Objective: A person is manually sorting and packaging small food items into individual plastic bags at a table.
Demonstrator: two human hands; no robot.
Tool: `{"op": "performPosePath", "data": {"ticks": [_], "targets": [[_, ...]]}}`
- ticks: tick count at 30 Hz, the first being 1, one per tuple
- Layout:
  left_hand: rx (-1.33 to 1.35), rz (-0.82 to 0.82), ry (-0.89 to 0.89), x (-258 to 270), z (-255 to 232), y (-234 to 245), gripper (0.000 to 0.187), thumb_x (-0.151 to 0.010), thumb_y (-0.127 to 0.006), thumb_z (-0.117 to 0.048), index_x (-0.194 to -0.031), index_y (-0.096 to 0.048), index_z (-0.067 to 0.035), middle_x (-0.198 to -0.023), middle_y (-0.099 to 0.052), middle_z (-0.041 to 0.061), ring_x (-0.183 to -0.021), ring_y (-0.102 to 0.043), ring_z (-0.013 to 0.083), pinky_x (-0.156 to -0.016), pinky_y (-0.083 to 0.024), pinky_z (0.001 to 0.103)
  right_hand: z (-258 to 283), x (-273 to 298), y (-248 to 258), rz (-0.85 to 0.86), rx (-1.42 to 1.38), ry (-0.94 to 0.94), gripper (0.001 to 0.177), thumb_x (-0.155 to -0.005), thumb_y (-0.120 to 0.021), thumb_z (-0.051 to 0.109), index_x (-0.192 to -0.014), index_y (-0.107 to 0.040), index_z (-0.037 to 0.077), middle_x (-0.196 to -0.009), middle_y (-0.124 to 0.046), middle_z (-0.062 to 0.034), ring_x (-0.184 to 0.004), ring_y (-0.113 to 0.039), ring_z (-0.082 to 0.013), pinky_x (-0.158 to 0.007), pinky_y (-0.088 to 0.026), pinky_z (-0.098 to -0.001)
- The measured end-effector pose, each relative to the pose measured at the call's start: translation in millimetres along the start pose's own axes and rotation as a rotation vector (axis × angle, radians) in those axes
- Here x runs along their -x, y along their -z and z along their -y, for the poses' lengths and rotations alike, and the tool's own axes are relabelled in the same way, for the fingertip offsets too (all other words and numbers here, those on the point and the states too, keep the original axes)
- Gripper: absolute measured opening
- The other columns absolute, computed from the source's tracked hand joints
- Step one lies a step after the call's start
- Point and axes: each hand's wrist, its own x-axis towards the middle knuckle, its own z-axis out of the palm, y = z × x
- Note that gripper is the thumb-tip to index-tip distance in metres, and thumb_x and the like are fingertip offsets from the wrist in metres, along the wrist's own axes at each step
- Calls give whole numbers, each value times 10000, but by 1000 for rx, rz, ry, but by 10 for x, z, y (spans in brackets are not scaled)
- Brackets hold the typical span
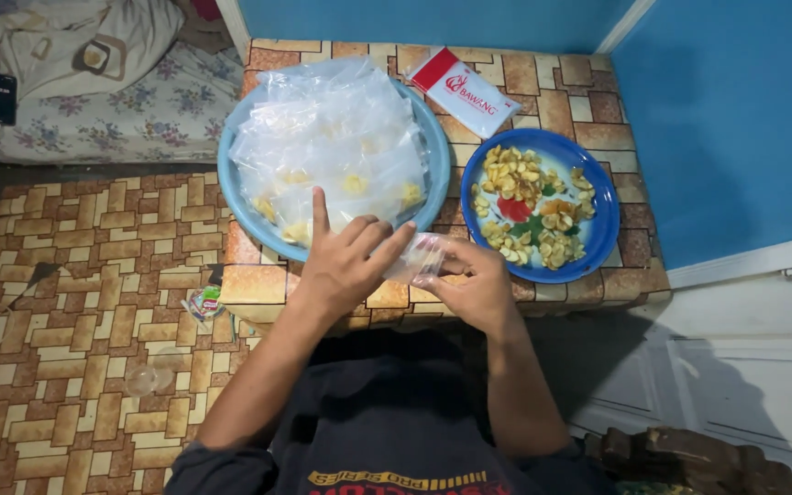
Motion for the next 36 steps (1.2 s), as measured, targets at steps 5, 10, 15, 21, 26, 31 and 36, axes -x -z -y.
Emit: {"op": "performPosePath", "data": {"ticks": [5,10,15,21,26,31,36], "targets": [[276,42,47,164,310,-57,633,-571,-841,-314,-1136,-599,-165,-902,-597,36,-850,-582,215,-1000,-291,586,124,-46,33,4,27,17,477,-577,-847,30,-1026,-685,21,-748,-692,-159,-810,-644,-235,-628,-561,-335],[621,16,202,33,537,314,795,-455,-909,-381,-1142,-616,-110,-1030,-588,102,-925,-581,304,-871,-474,459,72,-31,86,24,-15,-4,511,-581,-854,59,-1055,-666,26,-718,-700,-154,-801,-622,-155,-693,-540,-302],[1439,81,584,266,664,107,996,-587,-856,-85,-1376,-248,-85,-1216,-483,208,-991,-579,285,-862,-498,430,42,-38,147,83,-148,-25,536,-613,-818,8,-1107,-613,-28,-738,-689,-214,-756,-634,-170,-696,-556,-330],[1520,-92,688,432,631,-38,556,-771,-647,104,-1258,-391,25,-755,-607,154,-623,-605,149,-570,-490,247,9,-41,247,107,-158,-6,560,-634,-815,50,-1140,-589,-26,-760,-694,-180,-753,-610,-124,-711,-545,-326],[1491,-137,638,389,612,-37,509,-818,-641,-3,-1262,-393,-16,-829,-600,150,-717,-595,172,-631,-493,274,68,-43,199,109,-146,22,553,-652,-794,19,-1160,-581,-28,-756,-692,-201,-757,-608,-135,-718,-542,-319],[1418,-108,527,328,520,1,724,-762,-708,-9,-1346,-281,-38,-906,-631,193,-784,-653,242,-675,-540,338,15,-49,149,111,-151,16,557,-654,-791,11,-1165,-573,-27,-768,-688,-218,-746,-643,-169,-712,-548,-332],[1443,-232,690,365,524,-72,549,-777,-675,61,-1247,-396,12,-757,-645,173,-679,-659,181,-628,-519,247,-64,-25,122,101,-181,-8,550,-654,-785,-14,-1159,-567,-36,-771,-686,-231,-744,-659,-204,-704,-559,-345]]}}
